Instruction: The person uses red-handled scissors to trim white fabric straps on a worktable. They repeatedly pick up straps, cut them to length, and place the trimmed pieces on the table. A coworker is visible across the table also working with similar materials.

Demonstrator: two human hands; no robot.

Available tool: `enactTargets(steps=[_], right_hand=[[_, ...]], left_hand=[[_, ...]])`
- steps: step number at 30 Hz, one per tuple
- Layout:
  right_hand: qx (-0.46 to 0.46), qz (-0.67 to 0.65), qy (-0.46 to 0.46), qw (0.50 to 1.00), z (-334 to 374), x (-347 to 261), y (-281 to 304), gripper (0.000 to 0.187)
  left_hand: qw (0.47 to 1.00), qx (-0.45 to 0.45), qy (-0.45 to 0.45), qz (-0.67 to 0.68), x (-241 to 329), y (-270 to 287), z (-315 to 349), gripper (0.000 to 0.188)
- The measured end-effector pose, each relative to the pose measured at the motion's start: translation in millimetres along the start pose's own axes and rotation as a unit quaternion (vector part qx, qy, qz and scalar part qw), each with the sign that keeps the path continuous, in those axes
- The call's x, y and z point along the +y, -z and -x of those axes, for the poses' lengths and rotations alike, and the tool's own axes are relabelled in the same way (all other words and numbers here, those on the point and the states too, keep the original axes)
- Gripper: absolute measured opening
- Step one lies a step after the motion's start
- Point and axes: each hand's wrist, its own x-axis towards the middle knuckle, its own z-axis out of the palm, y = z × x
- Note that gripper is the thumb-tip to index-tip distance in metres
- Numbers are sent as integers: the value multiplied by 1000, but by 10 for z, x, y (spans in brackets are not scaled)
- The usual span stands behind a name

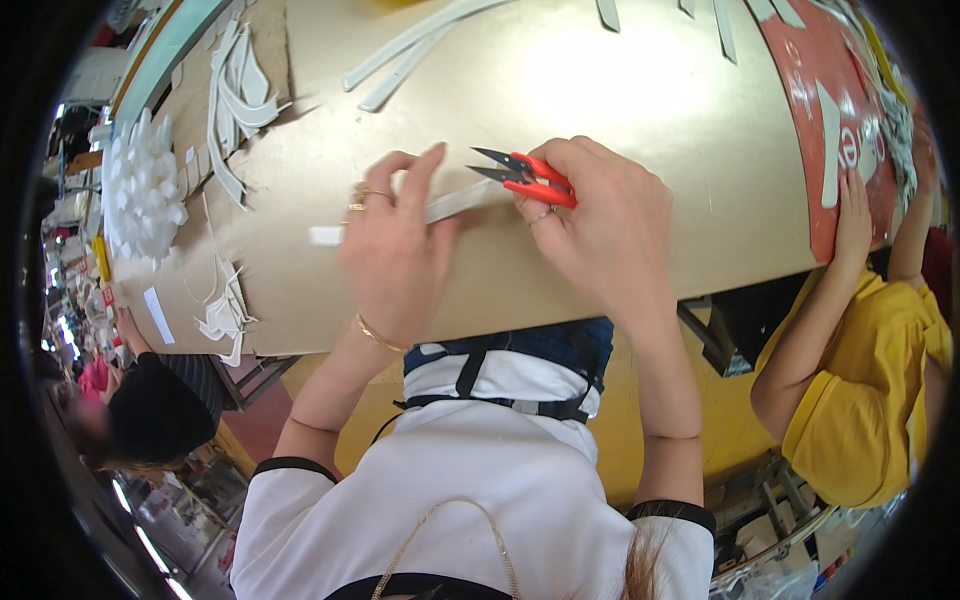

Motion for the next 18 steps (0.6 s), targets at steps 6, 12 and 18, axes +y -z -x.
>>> enactTargets(steps=[6,12,18], right_hand=[[-54,86,-75,992,-219,152,-71,15],[-1,-10,-65,998,-19,236,-120,16],[23,-21,-55,998,279,166,-259,27]], left_hand=[[980,-123,24,153,68,0,101,57],[970,-75,-216,79,-239,-173,-219,45],[940,-136,-297,97,-372,-159,-369,37]])
